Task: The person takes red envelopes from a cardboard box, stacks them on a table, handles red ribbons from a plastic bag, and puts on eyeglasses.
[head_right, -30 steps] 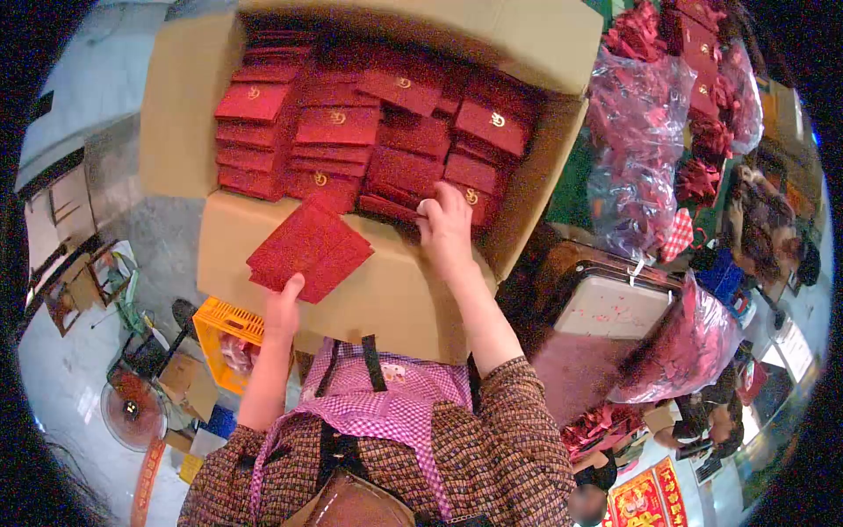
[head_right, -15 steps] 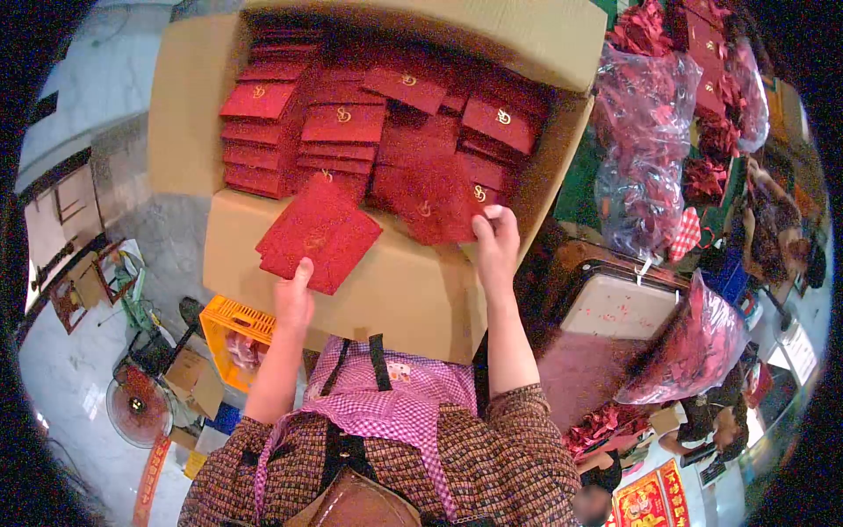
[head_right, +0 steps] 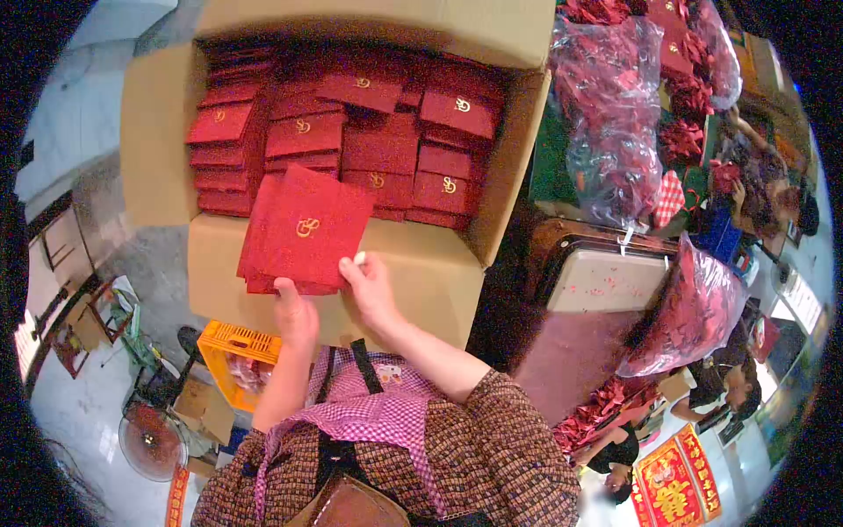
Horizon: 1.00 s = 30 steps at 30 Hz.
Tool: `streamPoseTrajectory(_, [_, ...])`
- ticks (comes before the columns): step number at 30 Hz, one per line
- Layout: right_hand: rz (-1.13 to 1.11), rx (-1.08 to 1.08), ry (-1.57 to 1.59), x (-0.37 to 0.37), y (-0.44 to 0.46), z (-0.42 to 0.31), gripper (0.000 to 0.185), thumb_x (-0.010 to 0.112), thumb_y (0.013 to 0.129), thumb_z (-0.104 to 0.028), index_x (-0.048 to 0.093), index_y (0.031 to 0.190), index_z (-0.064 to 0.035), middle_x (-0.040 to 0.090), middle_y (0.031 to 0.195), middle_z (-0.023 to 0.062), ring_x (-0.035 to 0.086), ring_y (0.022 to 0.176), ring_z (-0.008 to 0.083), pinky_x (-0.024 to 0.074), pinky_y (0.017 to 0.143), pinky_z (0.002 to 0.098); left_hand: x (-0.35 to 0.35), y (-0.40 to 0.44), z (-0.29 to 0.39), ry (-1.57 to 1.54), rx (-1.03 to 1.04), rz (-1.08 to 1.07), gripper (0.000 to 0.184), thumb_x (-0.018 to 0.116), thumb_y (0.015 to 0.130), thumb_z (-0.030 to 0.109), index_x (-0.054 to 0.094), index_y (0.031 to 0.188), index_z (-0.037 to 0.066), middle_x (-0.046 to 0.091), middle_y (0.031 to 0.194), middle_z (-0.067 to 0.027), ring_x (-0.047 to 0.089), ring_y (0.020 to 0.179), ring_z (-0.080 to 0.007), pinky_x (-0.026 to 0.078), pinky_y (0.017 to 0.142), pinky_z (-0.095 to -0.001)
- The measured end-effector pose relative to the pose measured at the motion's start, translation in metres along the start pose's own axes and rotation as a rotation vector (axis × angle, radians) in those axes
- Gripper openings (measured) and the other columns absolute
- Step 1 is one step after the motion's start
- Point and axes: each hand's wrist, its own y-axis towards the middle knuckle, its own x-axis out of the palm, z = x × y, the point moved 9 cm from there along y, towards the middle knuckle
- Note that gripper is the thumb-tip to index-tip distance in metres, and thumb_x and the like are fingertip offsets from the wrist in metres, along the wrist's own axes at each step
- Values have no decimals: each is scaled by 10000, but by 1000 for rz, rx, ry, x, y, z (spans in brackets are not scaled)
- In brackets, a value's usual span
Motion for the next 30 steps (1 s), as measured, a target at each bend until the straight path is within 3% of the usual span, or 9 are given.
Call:
streamPoseTrajectory(3, [-96, -22, -41, 17, -7, -4, 169, 569, 893, -135, 521, 994, -8, 597, 896, 46, 547, 805, 105, 450, 744, 267, 10, 3, 0, 18, -39, -29, 873, 614, 746, 594, 344, 1309, -15, 474, 1267, -105, 497, 1131, -252, 425, 960, -414])
streamPoseTrajectory(12, [-286, -176, -342, 33, -11, 5, 157, 615, 862, -157, 499, 821, -59, 519, 691, -28, 466, 593, 61, 400, 522, 227, 2, 10, 15, -176, -176, 109, 480, 643, 810, 89, 454, 1245, 21, 540, 1149, -81, 555, 1004, -220, 489, 868, -362])
streamPoseTrajectory(13, [-390, 54, -339, 35, -13, 6, 179, 606, 871, -181, 512, 790, -52, 517, 676, -24, 466, 580, 64, 405, 517, 238, -3, 13, 20, -172, -155, 110, 467, 629, 813, 81, 456, 1242, 23, 542, 1147, -80, 557, 1005, -220, 488, 871, -368])
streamPoseTrajectory(15, [-356, -155, -494, 20, 11, -31, 167, 594, 879, -193, 545, 802, -53, 532, 691, -16, 474, 598, 66, 406, 525, 240, -20, 18, 24, -188, -181, 96, 449, 614, 816, 73, 463, 1236, 22, 548, 1138, -73, 559, 1009, -219, 486, 885, -385])
streamPoseTrajectory(16, [-257, -508, -654, 10, 29, -66, 125, 594, 873, -159, 576, 844, -39, 575, 742, 11, 513, 651, 84, 432, 573, 250, -30, 20, 24, -188, -182, 98, 449, 614, 816, 73, 463, 1236, 22, 548, 1138, -73, 559, 1009, -219, 486, 885, -385])
streamPoseTrajectory(18, [-127, -699, -744, 3, 60, -120, 148, 590, 857, -84, 587, 981, -4, 612, 1014, 73, 570, 942, 156, 451, 830, 281, -40, 25, 32, -152, -75, 31, 456, 627, 816, 86, 464, 1238, 22, 553, 1137, -72, 562, 1007, -220, 487, 886, -389])
streamPoseTrajectory(21, [143, -1258, -1447, 21, 98, -155, 499, 654, 765, -90, 459, 1221, -34, 529, 1171, 174, 487, 1101, 342, 399, 912, 445, -47, 21, 24, -163, -165, 82, 455, 633, 824, 94, 464, 1242, 25, 553, 1150, -73, 562, 1018, -213, 482, 896, -384])
streamPoseTrajectory(24, [165, -1247, -1810, 25, 135, -140, 658, 729, 683, -193, 432, 1242, -11, 519, 1146, 169, 478, 1089, 339, 389, 895, 453, -45, 13, 24, -142, -164, 109, 452, 628, 831, 91, 461, 1246, 26, 549, 1163, -71, 556, 1034, -210, 475, 907, -380])
streamPoseTrajectory(30, [82, -998, -1874, -3, 140, -116, 636, 736, 676, -219, 451, 1215, -36, 518, 1009, 141, 494, 950, 305, 390, 848, 430, -40, 10, 20, -174, -153, 63, 467, 616, 833, 80, 442, 1265, 44, 526, 1198, -65, 533, 1073, -208, 465, 918, -380])
